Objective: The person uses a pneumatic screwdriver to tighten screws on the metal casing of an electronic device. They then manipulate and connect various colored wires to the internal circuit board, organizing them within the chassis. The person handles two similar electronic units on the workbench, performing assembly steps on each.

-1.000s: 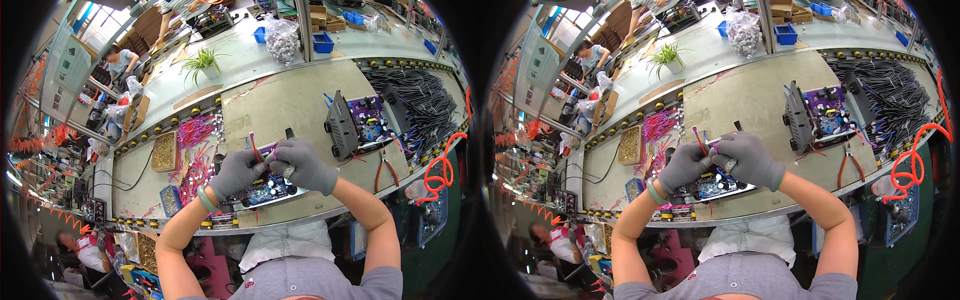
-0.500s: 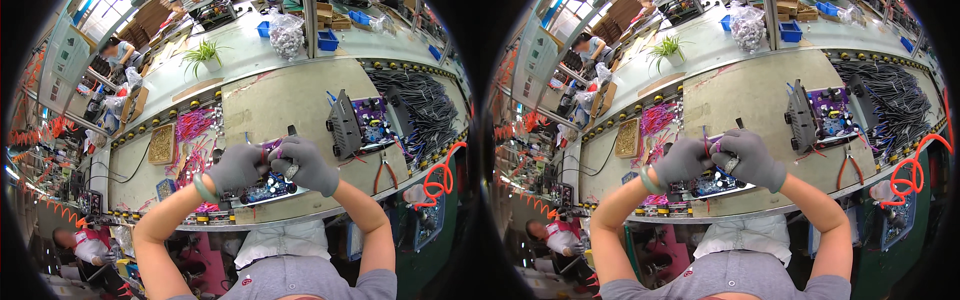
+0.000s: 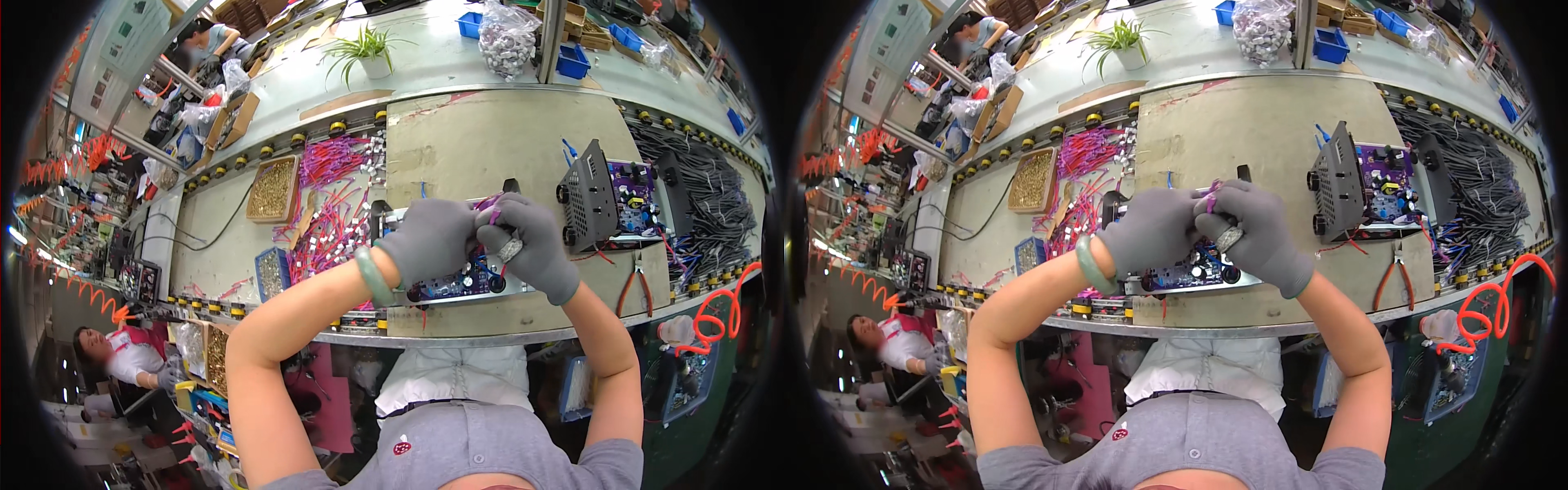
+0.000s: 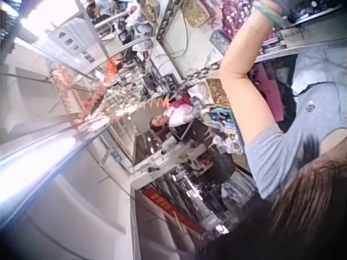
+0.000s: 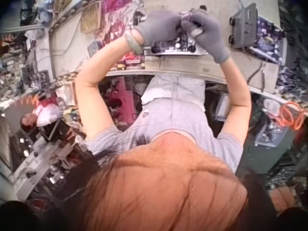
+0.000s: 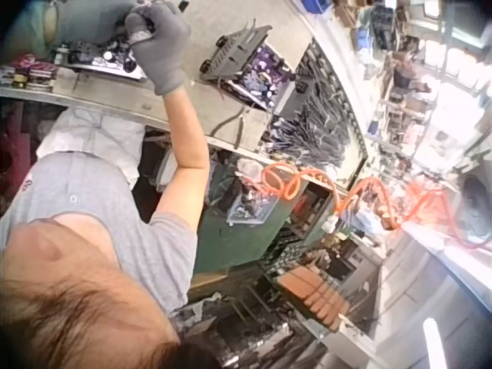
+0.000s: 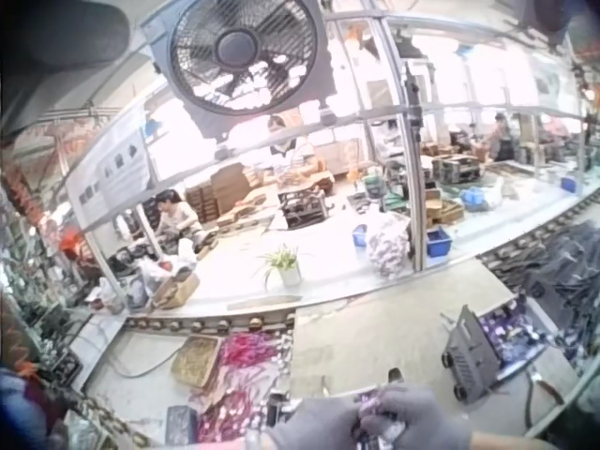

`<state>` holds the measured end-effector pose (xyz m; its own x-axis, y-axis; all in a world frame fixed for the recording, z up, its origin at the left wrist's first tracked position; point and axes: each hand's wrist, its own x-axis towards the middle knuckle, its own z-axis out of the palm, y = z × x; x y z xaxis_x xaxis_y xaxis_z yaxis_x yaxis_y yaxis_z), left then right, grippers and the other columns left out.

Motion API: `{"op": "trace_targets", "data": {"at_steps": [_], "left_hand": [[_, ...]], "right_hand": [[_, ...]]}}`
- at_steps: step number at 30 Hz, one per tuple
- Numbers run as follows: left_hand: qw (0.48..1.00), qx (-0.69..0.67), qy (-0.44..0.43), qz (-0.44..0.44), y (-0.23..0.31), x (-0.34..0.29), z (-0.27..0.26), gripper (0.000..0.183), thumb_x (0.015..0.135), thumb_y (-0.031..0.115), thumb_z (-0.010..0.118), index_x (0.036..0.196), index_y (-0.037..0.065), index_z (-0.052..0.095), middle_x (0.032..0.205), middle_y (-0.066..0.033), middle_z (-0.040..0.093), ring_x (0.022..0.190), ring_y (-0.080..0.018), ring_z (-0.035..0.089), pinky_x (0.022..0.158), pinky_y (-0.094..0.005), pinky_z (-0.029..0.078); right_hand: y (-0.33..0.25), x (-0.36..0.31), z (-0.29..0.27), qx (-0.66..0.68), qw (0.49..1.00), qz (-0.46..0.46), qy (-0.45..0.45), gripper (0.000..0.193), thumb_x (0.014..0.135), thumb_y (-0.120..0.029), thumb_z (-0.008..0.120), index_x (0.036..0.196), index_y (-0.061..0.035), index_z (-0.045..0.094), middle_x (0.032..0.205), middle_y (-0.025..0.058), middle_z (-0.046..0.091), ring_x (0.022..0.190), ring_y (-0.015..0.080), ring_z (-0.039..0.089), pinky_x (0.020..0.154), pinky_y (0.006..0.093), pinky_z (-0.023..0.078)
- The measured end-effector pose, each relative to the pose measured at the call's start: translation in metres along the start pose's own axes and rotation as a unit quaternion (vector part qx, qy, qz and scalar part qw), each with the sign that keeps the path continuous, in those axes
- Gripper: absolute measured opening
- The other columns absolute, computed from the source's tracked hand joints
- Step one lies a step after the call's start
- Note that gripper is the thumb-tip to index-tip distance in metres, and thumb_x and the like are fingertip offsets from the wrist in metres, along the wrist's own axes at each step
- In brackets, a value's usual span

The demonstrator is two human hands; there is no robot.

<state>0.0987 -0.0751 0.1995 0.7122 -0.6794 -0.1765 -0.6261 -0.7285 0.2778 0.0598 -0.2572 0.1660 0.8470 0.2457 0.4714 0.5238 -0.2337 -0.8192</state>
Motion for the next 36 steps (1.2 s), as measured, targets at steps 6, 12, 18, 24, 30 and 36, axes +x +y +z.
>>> {"op": "trace_targets", "data": {"at_steps": [6,12,18,24,30,36], "left_hand": [[0.995,-0.084,0.016,0.045,-0.022,-0.009,0.008,0.018,0.085,0.023,0.066,0.102,0.016,0.066,0.088,-0.0131,0.068,0.083,-0.0377,0.066,0.071,-0.047,0.053],[0.999,-0.034,-0.005,-0.009,-0.001,-0.009,-0.002,0.013,0.087,0.02,0.062,0.094,0.013,0.07,0.089,-0.0143,0.068,0.084,-0.0364,0.068,0.072,-0.0471,0.054],[0.996,-0.085,-0.022,0.013,-0.025,0.001,0.007,0.026,0.085,0.024,0.069,0.11,0.017,0.07,0.098,-0.0129,0.069,0.083,-0.0356,0.068,0.075,-0.0424,0.054],[0.894,-0.447,0.002,0.037,0.004,-0.003,-0.008,0.029,0.089,0.017,0.069,0.111,-0.002,0.069,0.09,-0.0051,0.071,0.081,-0.0107,0.063,0.076,-0.0275,0.052],[0.893,-0.447,-0.003,0.043,0.01,0.008,-0.005,0.026,0.091,0.02,0.068,0.104,-0.003,0.069,0.081,-0.0047,0.067,0.077,-0.0079,0.057,0.072,-0.0262,0.049],[0.961,0.008,0.258,0.103,-0.005,0.017,0.012,0.022,0.089,0.027,0.066,0.097,0.007,0.073,0.081,-0.0122,0.071,0.076,-0.0272,0.069,0.075,-0.0396,0.053]], "right_hand": [[-0.012,-0.002,-0.006,-0.019,1.0,-0.007,-0.016,0.008,0.083,-0.004,0.07,0.09,-0.0016,0.069,0.081,0.0125,0.063,0.071,0.0236,0.062,0.065,0.0343,0.049],[-0.008,0.0,0.001,-0.029,0.999,-0.012,-0.01,0.008,0.083,-0.003,0.07,0.091,-0.0019,0.069,0.081,0.011,0.064,0.07,0.0229,0.062,0.064,0.0325,0.049],[-0.011,-0.006,-0.007,0.04,0.999,0.028,0.01,0.009,0.082,-0.004,0.072,0.091,-0.0019,0.069,0.084,0.0113,0.066,0.072,0.0194,0.063,0.066,0.031,0.049],[-0.024,-0.018,-0.029,-0.098,0.992,0.002,0.079,0.008,0.084,-0.01,0.073,0.089,-0.0051,0.07,0.077,0.0094,0.065,0.069,0.0222,0.063,0.065,0.032,0.048],[-0.032,-0.011,-0.039,-0.393,0.905,-0.161,0.018,0.014,0.079,-0.013,0.073,0.092,-0.0121,0.068,0.08,0.005,0.063,0.077,0.0242,0.064,0.072,0.0373,0.048],[-0.024,0.025,-0.039,-0.522,0.823,-0.176,-0.134,0.014,0.076,-0.014,0.071,0.088,-0.0127,0.064,0.084,0.0043,0.062,0.081,0.0242,0.062,0.079,0.039,0.048]]}}
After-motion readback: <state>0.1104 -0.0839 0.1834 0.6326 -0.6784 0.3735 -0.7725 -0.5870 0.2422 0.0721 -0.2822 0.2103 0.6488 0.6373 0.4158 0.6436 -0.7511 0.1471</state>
